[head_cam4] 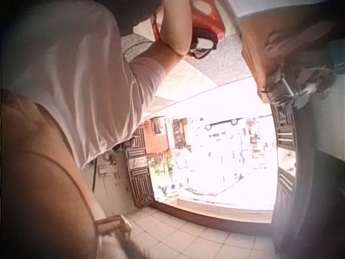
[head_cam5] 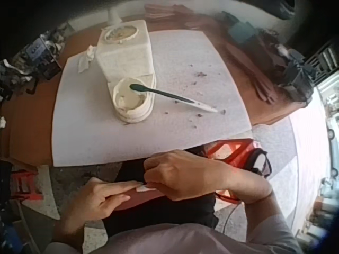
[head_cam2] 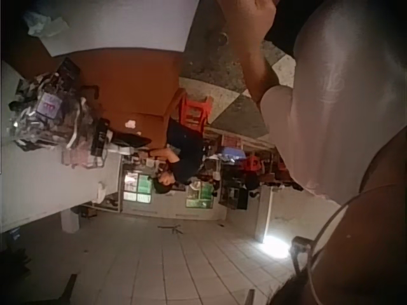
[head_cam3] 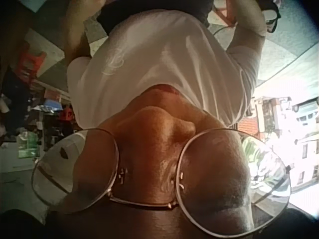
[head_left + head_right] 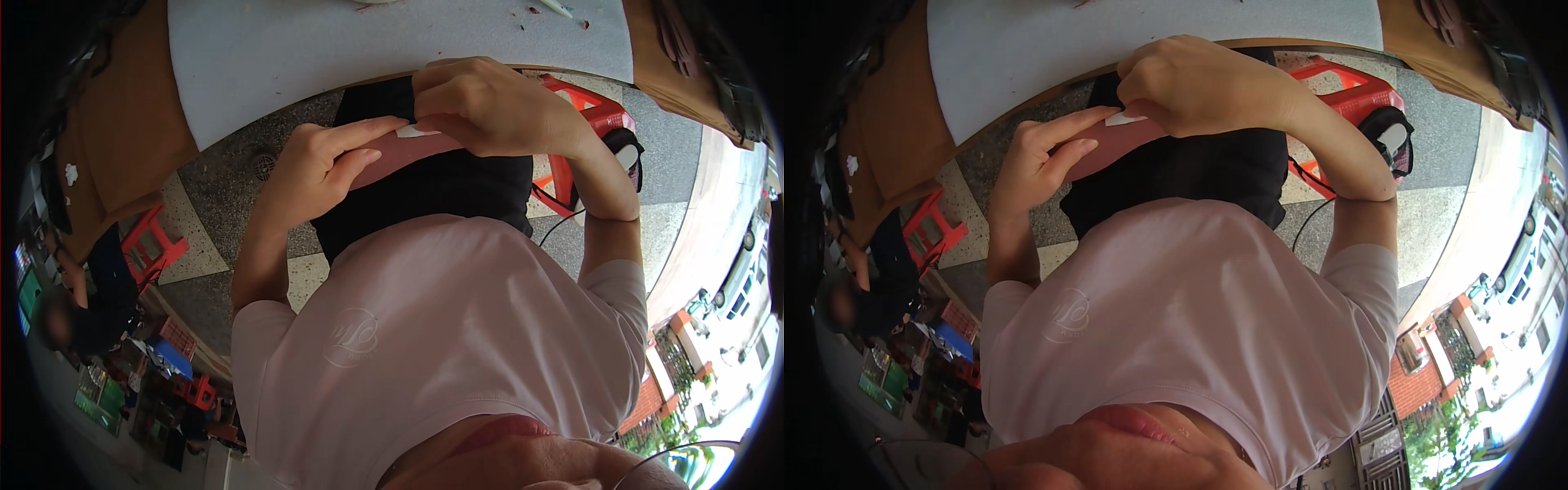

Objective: The recorder is applying glue to shoe insoles and then attaching a border to the insole.

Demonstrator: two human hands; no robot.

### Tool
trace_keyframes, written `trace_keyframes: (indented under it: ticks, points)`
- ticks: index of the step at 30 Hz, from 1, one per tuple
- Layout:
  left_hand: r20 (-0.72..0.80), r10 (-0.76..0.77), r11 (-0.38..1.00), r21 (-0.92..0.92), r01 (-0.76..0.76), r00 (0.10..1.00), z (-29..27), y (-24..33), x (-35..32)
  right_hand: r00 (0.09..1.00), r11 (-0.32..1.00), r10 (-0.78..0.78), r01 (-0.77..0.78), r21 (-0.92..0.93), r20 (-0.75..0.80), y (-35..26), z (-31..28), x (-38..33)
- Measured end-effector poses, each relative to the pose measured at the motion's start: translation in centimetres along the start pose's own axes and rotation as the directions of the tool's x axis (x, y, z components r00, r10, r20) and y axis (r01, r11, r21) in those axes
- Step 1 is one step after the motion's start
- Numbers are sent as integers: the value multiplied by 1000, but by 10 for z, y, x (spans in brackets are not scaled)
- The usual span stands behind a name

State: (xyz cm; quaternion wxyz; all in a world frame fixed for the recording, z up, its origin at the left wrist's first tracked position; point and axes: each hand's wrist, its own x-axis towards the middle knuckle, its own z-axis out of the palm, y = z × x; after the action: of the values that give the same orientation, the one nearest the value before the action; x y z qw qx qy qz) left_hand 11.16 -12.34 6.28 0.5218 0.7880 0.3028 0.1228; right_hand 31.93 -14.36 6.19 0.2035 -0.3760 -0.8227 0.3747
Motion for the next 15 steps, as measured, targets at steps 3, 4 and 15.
trace_keyframes:
  ticks: [3, 4, 15]
  points:
    - [-36, 22, 999, -25, -23, 999, 1, 0, 0, 999, 995, -9, 5, -96, -43, -2, 6, 1]
    - [-45, 13, 1000, -24, -15, 999, 1, 0, -1, 996, 988, -42, 31, -150, -74, -2, 8, 2]
    - [-94, -30, 999, -16, 28, 995, 6, 1, -11, 987, 997, -32, 22, -69, -156, 2, 9, -7]
